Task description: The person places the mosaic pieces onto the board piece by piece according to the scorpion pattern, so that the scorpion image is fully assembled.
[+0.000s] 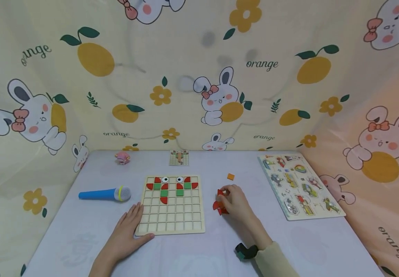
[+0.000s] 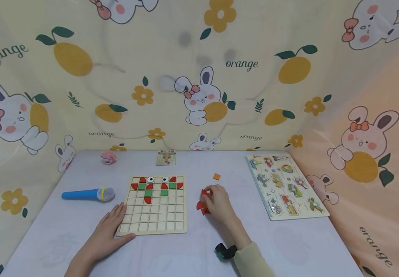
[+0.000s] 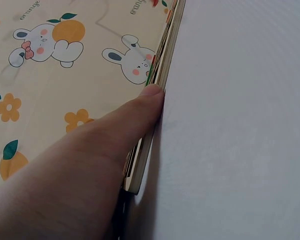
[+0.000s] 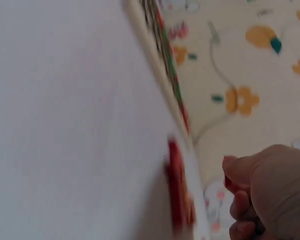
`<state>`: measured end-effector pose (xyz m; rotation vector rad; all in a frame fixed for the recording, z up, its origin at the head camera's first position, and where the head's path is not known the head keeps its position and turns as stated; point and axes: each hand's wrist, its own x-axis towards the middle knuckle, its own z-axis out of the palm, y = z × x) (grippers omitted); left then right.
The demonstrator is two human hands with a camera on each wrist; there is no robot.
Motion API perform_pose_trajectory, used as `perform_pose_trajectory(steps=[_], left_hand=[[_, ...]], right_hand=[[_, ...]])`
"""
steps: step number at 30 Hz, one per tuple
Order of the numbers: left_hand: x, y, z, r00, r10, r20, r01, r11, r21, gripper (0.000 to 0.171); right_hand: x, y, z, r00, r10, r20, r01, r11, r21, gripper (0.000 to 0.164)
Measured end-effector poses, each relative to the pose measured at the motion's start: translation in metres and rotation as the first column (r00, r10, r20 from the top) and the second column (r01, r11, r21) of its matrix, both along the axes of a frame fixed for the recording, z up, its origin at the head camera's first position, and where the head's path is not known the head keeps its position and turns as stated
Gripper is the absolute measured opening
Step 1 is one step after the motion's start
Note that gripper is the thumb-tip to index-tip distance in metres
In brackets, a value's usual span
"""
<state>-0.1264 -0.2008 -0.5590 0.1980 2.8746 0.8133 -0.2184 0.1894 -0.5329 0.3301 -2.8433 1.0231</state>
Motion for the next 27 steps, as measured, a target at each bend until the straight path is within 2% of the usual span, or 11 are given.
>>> perform_pose_trajectory(steps=[6,13,19,24,27], left_hand=[[-0.003,-0.001,-0.002,1.0,0.006,-0.006,-0.006,1.0,-0.002,0.119],[-0.006,0.0,-0.001,1.0,0.004,-0.01,-0.004,1.0,-0.004,0.12],[-0.006,-0.001,-0.001,1.0,0.002,-0.022,-0.002,1.0,0.004,0.119],[-0.004,-0.001,-0.002,1.0,0.0,-0.002,0.0,1.0,0.004,0.119],[-0.002,0.0,-0.003,1.0,0.003,0.007,-0.003,1.0,0.004,0.119]], right_hand=[[-0.004,-0.053,0.008,0.999,0.047,0.02,-0.046,0.998,-0.037,0.023],[-0.005,-0.097,0.005,0.987,0.155,0.035,-0.155,0.988,-0.013,0.022],[-0.001,-0.117,-0.005,0.981,0.185,0.053,-0.186,0.982,0.014,0.023],[0.004,-0.125,-0.014,0.986,0.165,0.037,-0.167,0.985,0.053,0.021],[0.007,-0.125,-0.015,0.988,0.147,0.041,-0.148,0.988,0.032,0.02]])
